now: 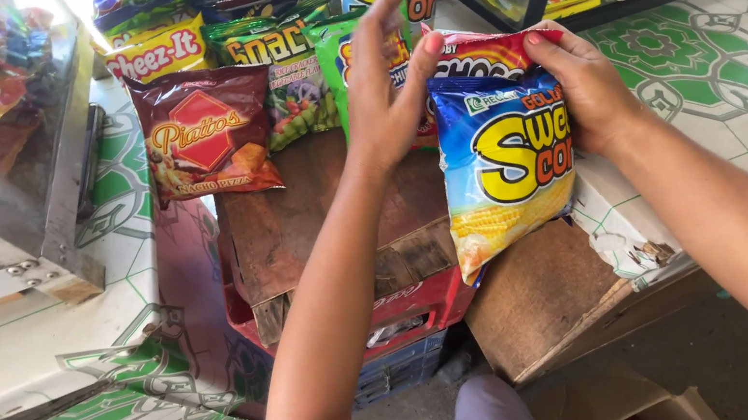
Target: The person organizes snack bags by taking them from a pile and placing them into rigid boxes and onto a crate, using both hands to transfer and position the bags.
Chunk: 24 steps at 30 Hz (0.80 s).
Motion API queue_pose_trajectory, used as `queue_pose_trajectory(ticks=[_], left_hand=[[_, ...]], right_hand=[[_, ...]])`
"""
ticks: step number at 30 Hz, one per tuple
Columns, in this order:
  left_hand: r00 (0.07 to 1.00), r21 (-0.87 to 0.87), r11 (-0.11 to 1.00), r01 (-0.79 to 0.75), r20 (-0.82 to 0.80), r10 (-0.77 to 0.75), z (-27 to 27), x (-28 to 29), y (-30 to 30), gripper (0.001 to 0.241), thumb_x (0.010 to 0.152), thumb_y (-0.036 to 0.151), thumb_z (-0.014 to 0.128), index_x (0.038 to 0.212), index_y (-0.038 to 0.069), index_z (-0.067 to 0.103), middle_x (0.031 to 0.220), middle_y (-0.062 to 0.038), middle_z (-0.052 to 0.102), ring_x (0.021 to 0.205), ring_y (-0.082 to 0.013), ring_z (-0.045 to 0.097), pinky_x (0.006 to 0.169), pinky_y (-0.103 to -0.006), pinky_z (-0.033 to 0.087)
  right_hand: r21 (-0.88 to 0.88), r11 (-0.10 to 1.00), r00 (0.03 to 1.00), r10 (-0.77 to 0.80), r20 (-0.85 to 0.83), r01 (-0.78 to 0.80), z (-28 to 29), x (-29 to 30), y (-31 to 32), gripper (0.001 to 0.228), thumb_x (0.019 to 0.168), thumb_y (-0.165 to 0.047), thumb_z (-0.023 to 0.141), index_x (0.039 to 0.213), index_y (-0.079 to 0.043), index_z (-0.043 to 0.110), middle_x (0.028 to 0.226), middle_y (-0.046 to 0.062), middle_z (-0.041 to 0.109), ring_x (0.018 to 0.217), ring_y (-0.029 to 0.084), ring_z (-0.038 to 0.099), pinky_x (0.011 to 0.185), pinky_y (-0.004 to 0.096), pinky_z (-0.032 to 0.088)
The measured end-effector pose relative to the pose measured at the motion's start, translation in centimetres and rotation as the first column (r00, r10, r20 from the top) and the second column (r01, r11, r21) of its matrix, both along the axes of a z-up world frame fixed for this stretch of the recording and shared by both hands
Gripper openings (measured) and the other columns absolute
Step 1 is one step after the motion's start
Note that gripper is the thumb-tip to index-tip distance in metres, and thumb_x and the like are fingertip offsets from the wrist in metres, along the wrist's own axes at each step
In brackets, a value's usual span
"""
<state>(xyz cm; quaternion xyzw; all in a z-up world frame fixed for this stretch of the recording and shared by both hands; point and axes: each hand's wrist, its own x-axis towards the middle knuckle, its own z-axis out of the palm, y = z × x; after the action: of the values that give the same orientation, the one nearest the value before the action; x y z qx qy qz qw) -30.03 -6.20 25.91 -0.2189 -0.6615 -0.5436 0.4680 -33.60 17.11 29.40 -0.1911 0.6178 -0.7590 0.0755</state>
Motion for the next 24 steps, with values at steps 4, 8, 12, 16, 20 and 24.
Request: queue_pose_trajectory(ticks=[4, 8, 12, 16, 20, 24], left_hand=[[0.817, 0.182, 0.836, 0.518, 0.185, -0.546, -3.2, -3.1, 1.0, 0.067, 0.103, 0.019, 0.07, 0.158, 0.003, 0.034, 0.145, -0.018, 0.057, 0.131, -0.0222, 0.059, 0.111, -0.0356, 0.05], [0.874, 0.107, 0.957, 0.27, 0.391, -0.29, -0.9, -1.4, 0.8, 0.073, 0.101, 0.013, 0.069, 0.16, 0.009, 0.026, 0.128, -0.019, 0.068, 0.11, -0.0227, 0.067, 0.095, -0.0342, 0.056], [0.933, -0.068, 0.963, -0.263, -0.272, 0.235, 1.7, 0.6, -1.3, 0.087, 0.099, -0.001, 0.066, 0.163, 0.01, 0.007, 0.16, -0.031, 0.027, 0.139, -0.0442, 0.043, 0.112, -0.0464, 0.048], [0.95, -0.168, 0.935, -0.312, -0.057, 0.307, 1.6, 2.3, -1.1, 0.076, 0.103, -0.002, 0.057, 0.165, 0.007, 0.013, 0.174, -0.025, 0.026, 0.12, -0.0401, 0.058, 0.108, -0.0472, 0.053], [0.928, -0.336, 0.924, -0.185, 0.25, 0.277, 2.9, 3.3, 0.4, 0.03, 0.103, 0.017, 0.054, 0.127, 0.013, 0.072, 0.13, -0.023, 0.061, 0.119, -0.0425, 0.061, 0.105, -0.0484, 0.047], [0.958, -0.411, 0.911, -0.033, 0.247, 0.146, 4.1, 4.6, 1.5, 0.04, 0.099, 0.037, 0.058, 0.116, 0.005, 0.073, 0.112, -0.024, 0.071, 0.115, -0.0437, 0.06, 0.107, -0.0507, 0.04]], right_hand=[[-0.049, 0.999, 1.0, 0.01, -0.005, -0.01, 0.1, 0.1, 0.1, 0.014, 0.107, -0.023, 0.063, 0.117, -0.014, 0.066, 0.111, 0.005, 0.072, 0.095, 0.014, 0.071, 0.084, 0.029, 0.061], [-0.116, 0.993, 0.995, 0.016, -0.102, -0.028, -0.5, -1.4, 1.2, 0.013, 0.109, -0.026, 0.064, 0.116, -0.014, 0.063, 0.1, 0.002, 0.067, 0.087, 0.012, 0.067, 0.077, 0.027, 0.059], [-0.264, 0.955, 0.932, -0.215, -0.291, 0.138, -0.2, -2.3, 2.3, 0.018, 0.111, -0.03, 0.067, 0.109, -0.014, 0.058, 0.094, 0.0, 0.058, 0.083, 0.011, 0.06, 0.074, 0.027, 0.056], [-0.457, 0.872, 0.89, -0.338, -0.305, 0.175, -0.5, -4.0, 3.2, 0.026, 0.11, -0.036, 0.065, 0.108, -0.012, 0.056, 0.104, 0.001, 0.06, 0.095, 0.012, 0.06, 0.086, 0.029, 0.057], [-0.592, 0.773, 0.808, -0.49, -0.327, 0.229, 0.1, -4.2, 3.9, 0.029, 0.109, -0.038, 0.063, 0.107, -0.011, 0.054, 0.104, 0.0, 0.058, 0.098, 0.012, 0.058, 0.091, 0.031, 0.055], [-0.554, 0.799, 0.701, -0.534, -0.473, 0.235, 0.8, -2.3, 2.8, 0.026, 0.113, -0.036, 0.06, 0.109, -0.012, 0.051, 0.102, -0.001, 0.054, 0.094, 0.012, 0.053, 0.087, 0.03, 0.05]])
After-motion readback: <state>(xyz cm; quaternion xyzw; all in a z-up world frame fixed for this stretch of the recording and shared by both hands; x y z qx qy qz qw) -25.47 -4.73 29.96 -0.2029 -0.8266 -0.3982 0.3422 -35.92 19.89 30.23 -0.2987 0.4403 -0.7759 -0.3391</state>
